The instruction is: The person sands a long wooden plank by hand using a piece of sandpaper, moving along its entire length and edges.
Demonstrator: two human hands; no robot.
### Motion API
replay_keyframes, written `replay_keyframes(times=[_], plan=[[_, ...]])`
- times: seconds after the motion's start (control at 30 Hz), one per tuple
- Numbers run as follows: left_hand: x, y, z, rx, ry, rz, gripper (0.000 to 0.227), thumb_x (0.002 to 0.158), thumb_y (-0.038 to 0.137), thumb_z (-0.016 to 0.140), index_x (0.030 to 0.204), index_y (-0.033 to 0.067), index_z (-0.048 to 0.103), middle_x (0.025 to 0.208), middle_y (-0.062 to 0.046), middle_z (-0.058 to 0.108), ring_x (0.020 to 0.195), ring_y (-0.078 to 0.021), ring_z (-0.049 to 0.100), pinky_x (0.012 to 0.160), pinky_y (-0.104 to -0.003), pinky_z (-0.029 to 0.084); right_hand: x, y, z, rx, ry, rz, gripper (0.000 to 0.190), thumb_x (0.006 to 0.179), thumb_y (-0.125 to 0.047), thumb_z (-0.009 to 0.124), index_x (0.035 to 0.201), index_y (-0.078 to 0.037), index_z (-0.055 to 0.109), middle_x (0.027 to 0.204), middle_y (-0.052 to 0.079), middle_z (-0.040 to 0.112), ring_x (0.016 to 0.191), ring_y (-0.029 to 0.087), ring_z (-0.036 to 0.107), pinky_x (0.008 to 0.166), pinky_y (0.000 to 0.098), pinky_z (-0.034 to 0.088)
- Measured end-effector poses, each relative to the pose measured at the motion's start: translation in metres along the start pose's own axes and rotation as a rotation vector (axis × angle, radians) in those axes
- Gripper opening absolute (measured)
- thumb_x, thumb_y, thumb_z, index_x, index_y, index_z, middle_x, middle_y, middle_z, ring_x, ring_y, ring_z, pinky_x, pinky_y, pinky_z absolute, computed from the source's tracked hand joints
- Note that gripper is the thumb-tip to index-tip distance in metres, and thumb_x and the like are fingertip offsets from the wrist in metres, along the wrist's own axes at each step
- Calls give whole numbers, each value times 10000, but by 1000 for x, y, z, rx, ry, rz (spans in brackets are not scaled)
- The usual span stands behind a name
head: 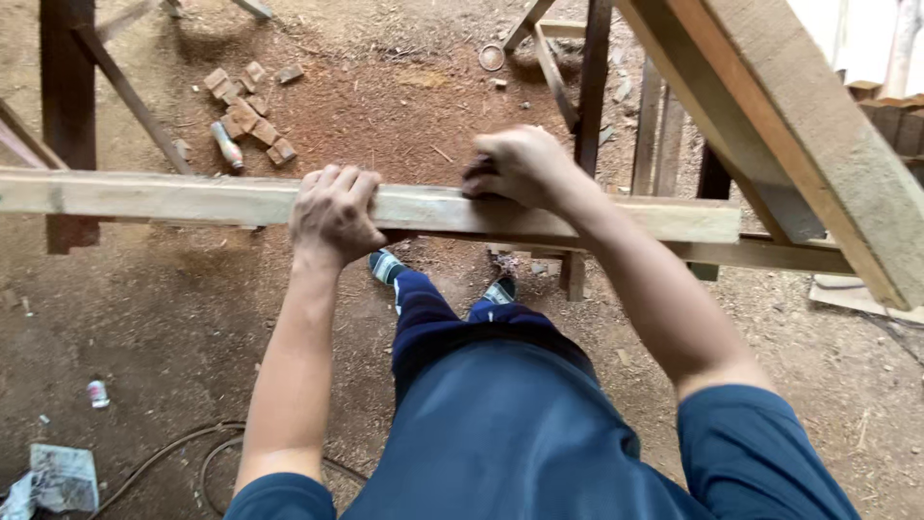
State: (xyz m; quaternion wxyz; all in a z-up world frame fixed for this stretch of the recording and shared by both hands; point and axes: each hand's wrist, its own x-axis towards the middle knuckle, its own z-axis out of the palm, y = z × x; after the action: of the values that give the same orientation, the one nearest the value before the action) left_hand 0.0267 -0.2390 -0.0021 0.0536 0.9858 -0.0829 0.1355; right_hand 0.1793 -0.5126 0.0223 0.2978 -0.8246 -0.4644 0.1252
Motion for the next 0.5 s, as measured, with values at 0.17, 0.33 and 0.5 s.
replay_keyframes(times=[0.17,0.33,0.5], plan=[[4,2,2,-2,-43,27,346,927,455,664,886,112,668,810,-82,699,720,-228,635,707,-370,517,-71,28,-48,-198,-43,157,424,846,-477,786,759,-87,644,727,71,740,656,250,724,649,400,582],[11,11,4,-20,-222,-47,391,916,492,659,828,111,651,758,-81,676,674,-232,620,654,-370,503,-73,29,-43,-160,31,124,435,803,-464,839,729,-88,634,736,93,727,666,254,723,621,400,573],[14,19,-8,-34,-118,-41,445,782,559,719,894,132,668,822,-71,675,778,-233,634,775,-382,502,5,-10,12,-128,140,-126,353,802,-344,893,768,-89,651,717,107,702,698,305,704,633,435,560]])
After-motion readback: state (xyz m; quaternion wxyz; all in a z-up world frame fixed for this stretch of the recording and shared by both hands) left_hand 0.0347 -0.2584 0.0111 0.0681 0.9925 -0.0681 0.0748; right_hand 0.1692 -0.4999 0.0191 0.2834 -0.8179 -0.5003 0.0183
